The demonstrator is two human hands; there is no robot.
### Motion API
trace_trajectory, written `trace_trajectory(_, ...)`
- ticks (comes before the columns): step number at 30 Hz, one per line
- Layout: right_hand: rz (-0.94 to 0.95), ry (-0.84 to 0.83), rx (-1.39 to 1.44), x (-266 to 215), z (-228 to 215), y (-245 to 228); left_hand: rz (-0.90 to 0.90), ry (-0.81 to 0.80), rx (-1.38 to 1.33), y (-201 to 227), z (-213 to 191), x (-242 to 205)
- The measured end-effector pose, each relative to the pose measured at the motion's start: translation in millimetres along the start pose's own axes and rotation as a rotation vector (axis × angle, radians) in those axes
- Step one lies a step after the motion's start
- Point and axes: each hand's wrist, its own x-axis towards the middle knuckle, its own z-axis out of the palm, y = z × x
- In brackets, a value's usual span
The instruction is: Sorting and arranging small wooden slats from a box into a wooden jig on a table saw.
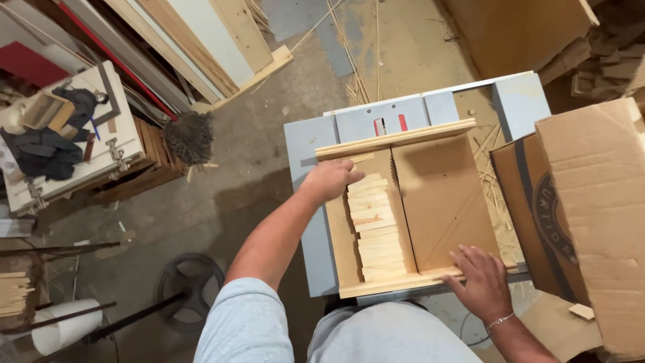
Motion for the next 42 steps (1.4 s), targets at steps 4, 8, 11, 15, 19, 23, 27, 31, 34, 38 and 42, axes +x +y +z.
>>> trace_trajectory(4, -0.014, -0.06, 0.01, 1.7, -5.6, 0.4, 0.068, 0.102, -0.035, -12.3, 14.6, 5.6)
trace_trajectory(8, -0.009, -0.044, -0.016, 3.4, -8.1, -2.1, 0.043, 0.02, -0.04, -1.5, -15.8, -1.8)
trace_trajectory(11, -0.008, -0.039, -0.005, 3.8, -10.7, -2.6, 0.025, 0.034, -0.06, -8.6, 5.5, 2.1)
trace_trajectory(15, -0.03, 0.05, 0.045, 3.7, -11.0, -5.4, -0.038, 0.195, -0.133, -16.2, 31.7, 6.9)
trace_trajectory(19, 0.012, 0.058, 0.062, 9.5, 11.0, -1.6, -0.104, 0.333, -0.215, -27.9, 69.7, -3.1)
trace_trajectory(23, 0.051, 0.123, 0.264, 1.9, 10.7, 5.2, -0.312, 0.424, -0.133, 7.1, 91.2, -4.0)
trace_trajectory(27, 0.03, 0.035, 0.371, 17.3, -31.9, -11.4, -0.359, 0.431, -0.34, 89.8, 93.0, -19.2)
trace_trajectory(31, -0.027, 0.127, 0.474, 13.5, -68.9, -38.1, -0.286, 0.124, -0.455, 192.4, 38.1, -15.3)
trace_trajectory(34, 0.027, 0.16, 0.678, 0.7, -129.7, -58.7, -0.217, 0.112, -0.515, 228.6, 39.2, 3.9)
trace_trajectory(38, -0.173, 0.303, 0.458, -22.7, -207.9, -63.4, 0.182, 0.238, -0.543, 263.1, -3.4, 6.9)
trace_trajectory(42, 0.1, 0.083, 0.207, -48.5, -195.1, -40.0, 0.54, 0.354, -0.704, 301.0, -75.7, -5.8)
